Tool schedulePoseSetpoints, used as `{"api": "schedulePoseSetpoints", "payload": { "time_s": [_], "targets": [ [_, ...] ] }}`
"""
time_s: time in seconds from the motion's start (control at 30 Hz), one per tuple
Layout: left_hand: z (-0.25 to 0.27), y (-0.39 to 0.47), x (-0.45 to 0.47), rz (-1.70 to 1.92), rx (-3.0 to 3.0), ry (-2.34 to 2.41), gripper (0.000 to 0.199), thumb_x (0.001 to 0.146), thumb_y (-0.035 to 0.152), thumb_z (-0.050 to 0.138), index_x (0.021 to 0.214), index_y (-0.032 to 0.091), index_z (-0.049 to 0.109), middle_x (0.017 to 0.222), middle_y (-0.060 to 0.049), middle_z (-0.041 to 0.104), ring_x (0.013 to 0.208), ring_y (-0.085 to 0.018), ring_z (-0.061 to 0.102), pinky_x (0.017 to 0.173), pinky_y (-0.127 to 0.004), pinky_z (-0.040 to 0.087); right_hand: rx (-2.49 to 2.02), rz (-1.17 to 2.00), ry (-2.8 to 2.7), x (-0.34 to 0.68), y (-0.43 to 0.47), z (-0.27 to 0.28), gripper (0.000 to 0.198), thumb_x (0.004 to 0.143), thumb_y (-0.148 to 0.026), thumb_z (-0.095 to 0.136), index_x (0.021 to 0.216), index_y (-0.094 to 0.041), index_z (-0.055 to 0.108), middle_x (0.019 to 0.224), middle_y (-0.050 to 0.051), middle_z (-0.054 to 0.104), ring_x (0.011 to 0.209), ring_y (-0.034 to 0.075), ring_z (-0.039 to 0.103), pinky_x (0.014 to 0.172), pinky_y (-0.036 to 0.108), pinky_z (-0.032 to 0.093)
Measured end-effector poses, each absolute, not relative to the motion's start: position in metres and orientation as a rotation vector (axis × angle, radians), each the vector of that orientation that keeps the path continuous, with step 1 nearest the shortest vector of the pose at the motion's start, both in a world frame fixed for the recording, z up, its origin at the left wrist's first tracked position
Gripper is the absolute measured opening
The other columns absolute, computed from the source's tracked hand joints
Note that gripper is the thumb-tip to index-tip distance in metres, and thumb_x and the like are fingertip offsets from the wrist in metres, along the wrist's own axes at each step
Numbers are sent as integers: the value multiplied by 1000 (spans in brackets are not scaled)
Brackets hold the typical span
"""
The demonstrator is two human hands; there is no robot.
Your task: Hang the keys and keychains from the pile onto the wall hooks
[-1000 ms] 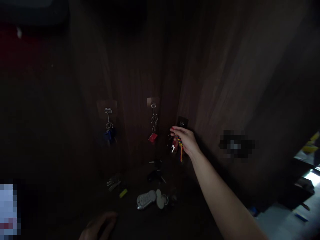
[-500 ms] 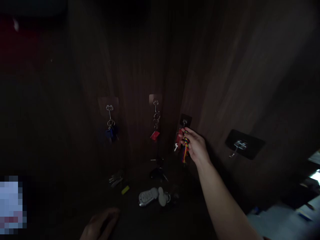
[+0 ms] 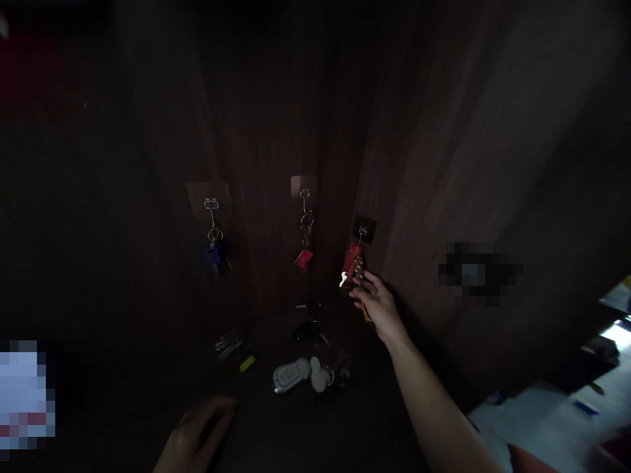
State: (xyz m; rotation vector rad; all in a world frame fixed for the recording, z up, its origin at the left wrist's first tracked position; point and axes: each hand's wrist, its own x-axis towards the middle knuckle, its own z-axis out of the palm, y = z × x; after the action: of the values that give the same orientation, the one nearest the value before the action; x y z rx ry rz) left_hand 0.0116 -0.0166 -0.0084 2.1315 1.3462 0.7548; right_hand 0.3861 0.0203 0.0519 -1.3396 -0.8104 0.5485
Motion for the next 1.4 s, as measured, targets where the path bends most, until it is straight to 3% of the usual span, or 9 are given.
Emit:
{"api": "schedulePoseSetpoints", "payload": {
  "time_s": [0.23,0.43,0.7,0.93,1.07,1.4],
  "targets": [
    [-8,-17,13,742,2124,1371,23,83,36,49,94,30,68,95,4,73,89,-16,68,80,-23,54,-1448,361,-969,394,21,11,54,70,-35,57,120,-17,50,114,13,62,100,24,61,86,40,49],
    [-4,-19,15,770,2130,1368,23,82,37,50,92,29,69,92,3,73,86,-17,69,79,-23,55,-1439,102,-1049,389,21,3,49,78,-29,50,126,-19,47,121,14,57,109,23,57,91,43,47],
    [-8,-16,13,727,2136,1379,24,82,39,49,94,29,68,94,3,73,88,-17,68,78,-24,54,-1401,-55,-1109,381,12,19,35,80,-27,48,113,-20,55,110,10,60,95,19,60,77,34,53],
    [-1,-19,16,723,2136,1354,23,83,37,48,93,29,68,93,3,73,87,-16,68,79,-23,54,-1673,367,-1338,388,4,21,12,74,-26,52,75,-21,63,66,0,64,53,13,58,51,24,46],
    [-1,-18,16,732,2140,1369,23,83,36,49,92,29,68,93,3,73,87,-17,68,78,-24,55,-1925,482,-1336,391,2,22,11,71,-20,54,63,-21,61,56,-3,60,38,10,51,41,22,38],
    [-2,-18,14,709,2132,1390,22,83,36,50,93,29,68,94,3,73,88,-17,68,78,-24,55,-1920,598,-1494,388,2,14,8,68,-15,58,72,-19,64,60,-2,59,47,10,53,47,21,38]
  ]
}}
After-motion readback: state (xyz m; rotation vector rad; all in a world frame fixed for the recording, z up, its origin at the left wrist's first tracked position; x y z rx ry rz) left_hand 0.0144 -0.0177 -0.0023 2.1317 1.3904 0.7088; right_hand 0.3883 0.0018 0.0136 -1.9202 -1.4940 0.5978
